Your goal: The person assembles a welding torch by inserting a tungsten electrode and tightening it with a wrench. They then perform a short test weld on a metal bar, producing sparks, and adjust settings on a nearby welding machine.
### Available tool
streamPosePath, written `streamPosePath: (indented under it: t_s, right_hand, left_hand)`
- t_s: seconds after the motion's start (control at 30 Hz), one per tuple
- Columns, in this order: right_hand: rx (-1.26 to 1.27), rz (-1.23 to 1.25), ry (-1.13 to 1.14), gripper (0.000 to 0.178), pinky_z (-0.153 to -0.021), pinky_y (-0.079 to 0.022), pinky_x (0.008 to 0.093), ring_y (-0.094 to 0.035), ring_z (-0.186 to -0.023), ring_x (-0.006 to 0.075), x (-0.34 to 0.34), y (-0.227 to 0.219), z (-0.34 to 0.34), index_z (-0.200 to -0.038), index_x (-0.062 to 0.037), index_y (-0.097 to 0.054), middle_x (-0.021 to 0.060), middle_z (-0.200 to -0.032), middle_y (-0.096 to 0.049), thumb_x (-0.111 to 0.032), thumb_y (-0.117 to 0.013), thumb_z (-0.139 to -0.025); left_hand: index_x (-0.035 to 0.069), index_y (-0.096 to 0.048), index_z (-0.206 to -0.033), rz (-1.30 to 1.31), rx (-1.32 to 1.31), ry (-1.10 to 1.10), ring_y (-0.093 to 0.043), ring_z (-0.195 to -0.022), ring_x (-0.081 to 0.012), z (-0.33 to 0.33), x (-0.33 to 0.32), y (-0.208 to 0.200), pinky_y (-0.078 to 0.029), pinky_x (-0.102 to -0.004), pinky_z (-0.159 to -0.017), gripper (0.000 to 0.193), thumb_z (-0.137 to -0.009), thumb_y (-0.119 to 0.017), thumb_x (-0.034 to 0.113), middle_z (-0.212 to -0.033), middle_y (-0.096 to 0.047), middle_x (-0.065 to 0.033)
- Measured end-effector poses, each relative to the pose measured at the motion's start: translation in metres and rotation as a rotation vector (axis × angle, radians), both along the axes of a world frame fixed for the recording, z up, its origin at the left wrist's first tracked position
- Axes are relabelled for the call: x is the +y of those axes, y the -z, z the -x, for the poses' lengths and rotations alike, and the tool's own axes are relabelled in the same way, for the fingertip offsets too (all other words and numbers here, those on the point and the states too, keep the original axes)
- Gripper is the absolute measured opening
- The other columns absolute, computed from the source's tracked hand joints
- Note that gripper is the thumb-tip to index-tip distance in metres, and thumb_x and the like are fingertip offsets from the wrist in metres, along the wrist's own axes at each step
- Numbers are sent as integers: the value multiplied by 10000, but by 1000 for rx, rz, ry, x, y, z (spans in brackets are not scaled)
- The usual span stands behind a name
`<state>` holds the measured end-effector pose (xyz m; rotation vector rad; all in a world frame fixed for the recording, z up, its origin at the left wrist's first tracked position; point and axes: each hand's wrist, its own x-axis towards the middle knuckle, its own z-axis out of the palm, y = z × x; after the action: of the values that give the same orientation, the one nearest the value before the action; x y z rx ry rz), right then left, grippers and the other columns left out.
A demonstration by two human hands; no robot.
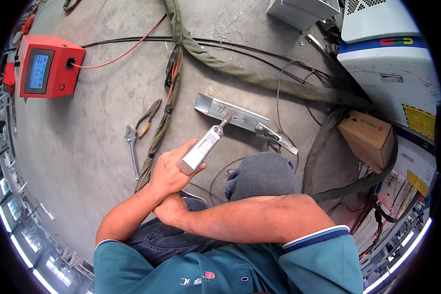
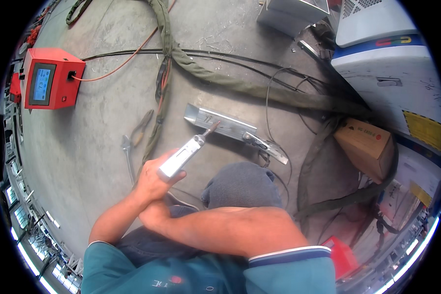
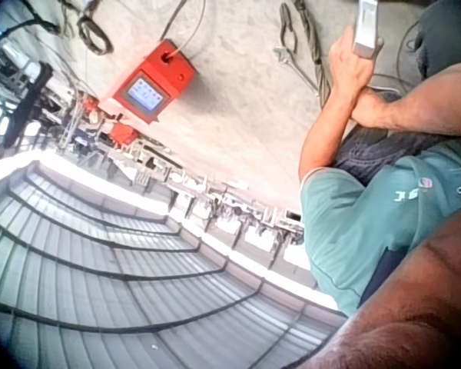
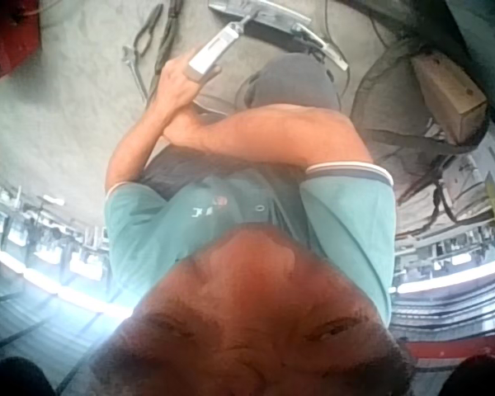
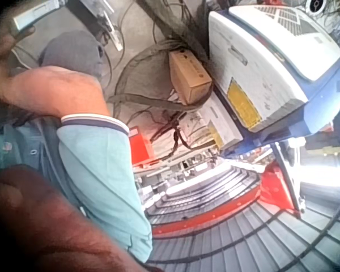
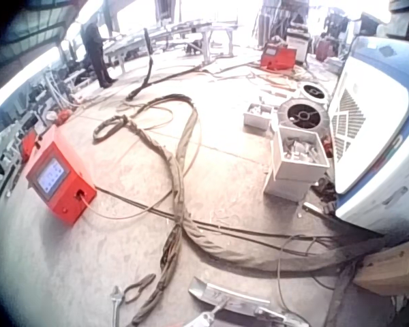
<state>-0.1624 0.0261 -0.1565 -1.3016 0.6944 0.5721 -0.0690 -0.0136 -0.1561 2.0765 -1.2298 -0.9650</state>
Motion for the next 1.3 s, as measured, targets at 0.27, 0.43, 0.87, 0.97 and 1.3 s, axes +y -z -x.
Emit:
streamPosePath:
  t_s: [0.27, 0.43, 0.87, 0.97, 1.3]
  right_hand:
    - [38, -25, 187, 455, -889, -532, 515, -654, -1057, 441, -2, -32, -9, -1211, -15, -621, 278, -1136, -674, -296, -638, -853]
    - [-165, -33, 238, 612, -931, -535, 506, -651, -1071, 459, -26, -117, -4, -1246, 111, -477, 324, -1132, -655, -246, -684, -794]
    - [-576, 656, 670, 927, -1086, -456, 436, -597, -1253, 379, -90, -400, 95, -1603, -63, -184, 202, -1368, -606, -224, -715, -862]
    - [-659, 876, 825, 943, -1074, -451, 422, -605, -1233, 386, -145, -482, 129, -1602, -68, -197, 204, -1352, -610, -296, -744, -869]
    - [-710, -132, 1050, 440, -857, -507, 327, -607, -940, 136, -230, -583, 210, -1329, -31, -555, 63, -1061, -662, -305, -634, -994]
  left_hand:
    - [15, -608, -1316, -62, -7, 79, -700, -961, -381, -16, -7, -24, -564, -429, -831, 627, -812, -834, 312, -1092, -714, -208]
    - [1, -594, -1335, 93, 13, 197, -721, -923, -371, -40, -39, -126, -572, -415, -806, 692, -700, -838, 124, -1129, -715, -197]
    - [-53, -530, -1292, 458, 334, -334, -590, -1210, -287, 32, -109, -542, -453, -438, -1031, 417, -931, -668, 104, -1064, -677, -127]
    - [-51, -468, -1398, 598, 426, -304, -635, -1060, -225, 75, -148, -616, -533, -328, -849, 537, -919, -669, 89, -1256, -617, -202]
    - [-62, -600, -1306, 539, 354, -13, -638, -1010, -137, 189, -303, -723, -510, -286, -881, 428, -907, -735, 12, -1161, -708, -111]
